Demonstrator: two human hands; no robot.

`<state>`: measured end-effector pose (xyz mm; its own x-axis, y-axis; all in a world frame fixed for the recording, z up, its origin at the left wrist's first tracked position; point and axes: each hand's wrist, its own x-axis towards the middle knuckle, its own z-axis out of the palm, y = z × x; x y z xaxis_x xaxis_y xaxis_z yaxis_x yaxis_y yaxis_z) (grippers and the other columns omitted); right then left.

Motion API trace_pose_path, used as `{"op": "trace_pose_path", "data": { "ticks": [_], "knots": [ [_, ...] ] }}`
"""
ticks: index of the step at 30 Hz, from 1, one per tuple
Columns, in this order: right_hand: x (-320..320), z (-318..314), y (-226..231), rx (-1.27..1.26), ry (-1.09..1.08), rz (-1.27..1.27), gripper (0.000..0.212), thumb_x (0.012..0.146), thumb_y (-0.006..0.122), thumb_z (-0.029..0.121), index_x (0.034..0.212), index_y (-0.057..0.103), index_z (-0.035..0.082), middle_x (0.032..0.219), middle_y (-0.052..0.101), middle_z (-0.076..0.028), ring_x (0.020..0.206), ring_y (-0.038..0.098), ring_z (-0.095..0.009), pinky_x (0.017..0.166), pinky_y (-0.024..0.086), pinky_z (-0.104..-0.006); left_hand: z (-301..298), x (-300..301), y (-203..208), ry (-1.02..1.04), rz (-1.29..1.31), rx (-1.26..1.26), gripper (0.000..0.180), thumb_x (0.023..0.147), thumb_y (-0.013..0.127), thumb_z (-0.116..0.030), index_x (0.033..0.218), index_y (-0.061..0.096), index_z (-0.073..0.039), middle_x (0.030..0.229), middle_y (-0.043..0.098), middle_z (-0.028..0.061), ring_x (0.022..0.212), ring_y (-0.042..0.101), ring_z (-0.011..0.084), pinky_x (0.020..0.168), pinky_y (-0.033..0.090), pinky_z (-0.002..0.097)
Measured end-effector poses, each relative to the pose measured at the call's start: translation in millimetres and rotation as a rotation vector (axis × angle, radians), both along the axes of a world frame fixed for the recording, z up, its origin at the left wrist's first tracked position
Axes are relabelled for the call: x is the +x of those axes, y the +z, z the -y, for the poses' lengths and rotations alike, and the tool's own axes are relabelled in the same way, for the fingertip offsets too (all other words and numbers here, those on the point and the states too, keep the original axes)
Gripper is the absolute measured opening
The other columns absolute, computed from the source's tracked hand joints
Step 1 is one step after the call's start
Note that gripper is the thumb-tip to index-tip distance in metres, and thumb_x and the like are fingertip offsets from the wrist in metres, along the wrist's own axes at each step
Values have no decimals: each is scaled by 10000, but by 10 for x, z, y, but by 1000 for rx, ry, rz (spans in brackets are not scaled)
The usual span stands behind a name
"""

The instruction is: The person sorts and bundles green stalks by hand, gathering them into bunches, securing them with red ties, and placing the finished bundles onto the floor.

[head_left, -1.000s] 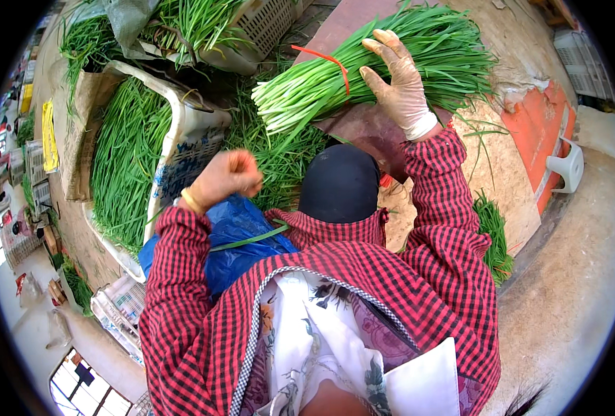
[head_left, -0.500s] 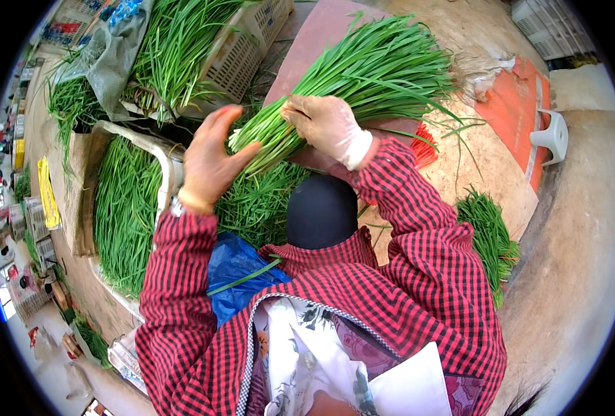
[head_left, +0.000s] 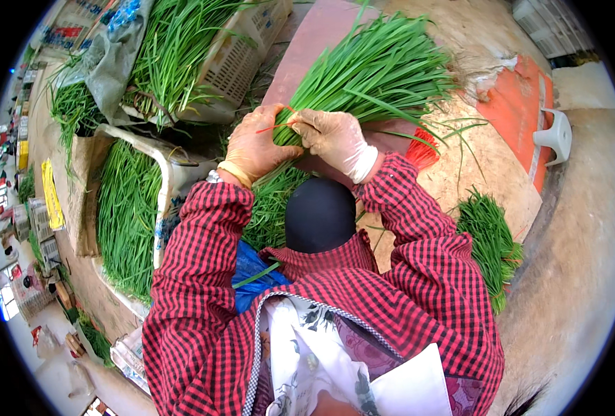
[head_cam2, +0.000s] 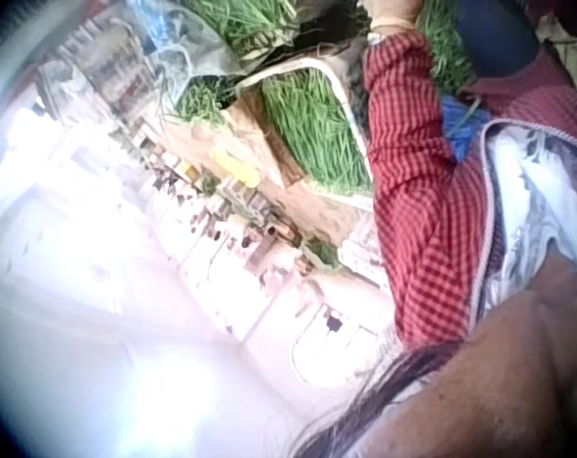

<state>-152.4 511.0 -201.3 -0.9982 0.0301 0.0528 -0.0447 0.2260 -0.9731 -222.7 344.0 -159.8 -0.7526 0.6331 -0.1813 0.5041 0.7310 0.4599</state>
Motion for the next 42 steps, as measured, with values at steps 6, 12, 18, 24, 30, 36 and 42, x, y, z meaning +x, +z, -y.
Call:
{"op": "trace_pose_path", "data": {
  "ticks": [6,12,18,24,30,36,42],
  "knots": [
    [482,-213,-33,-567,27,352,222,1003,534,244,913,573,45,737,627,-34,574,590,-87,498,446,-211,-285,141,115,-91,-253,-197,1269,554,868,-541,1467,251,89,1488,372,246,1353,404,357,1110,332,443],
    [928,-142,-39,-660,-105,290,278,975,569,229,741,555,79,581,542,9,449,441,-49,429,337,-193,-430,328,-104,37,73,-179,1297,544,875,-521,1492,209,62,1369,469,296,1252,497,404,1024,426,441],
    [23,339,410,-282,-262,-393,204,883,627,170,742,585,28,643,565,-27,580,536,-143,541,429,-313,-738,395,107,-57,-43,-426,985,614,820,-306,1425,357,9,1220,579,213,1168,551,349,1001,440,428],
    [628,-269,1321,35,-30,-493,559,737,760,313,1158,543,17,904,623,-125,850,606,-269,820,492,-362,-493,406,505,-514,-472,-444,886,620,790,-252,1384,411,-12,1219,580,185,1157,555,326,1011,431,425],
    [1765,-639,879,420,41,47,1145,585,808,554,1435,319,-37,1233,593,-273,1160,585,-376,988,450,-428,-781,1291,1273,-923,-602,-365,721,667,730,-161,1339,483,-73,1342,523,109,1245,497,285,1092,354,437],
    [2901,-697,-318,-142,-404,125,1078,716,798,488,1505,245,4,1443,428,-244,1357,409,-321,1130,314,-370,-1109,1968,1090,-882,-615,-124,803,709,761,-162,1439,429,-125,1511,384,119,1390,365,297,1169,248,454],
    [4199,-1283,-816,-241,-1243,247,822,730,821,449,1354,495,26,1269,594,-157,1161,557,-250,1038,414,-370,-751,1714,941,-744,-427,-49,677,779,693,-97,1413,459,-71,1473,434,150,1343,423,345,1111,344,418]
  ]
}}
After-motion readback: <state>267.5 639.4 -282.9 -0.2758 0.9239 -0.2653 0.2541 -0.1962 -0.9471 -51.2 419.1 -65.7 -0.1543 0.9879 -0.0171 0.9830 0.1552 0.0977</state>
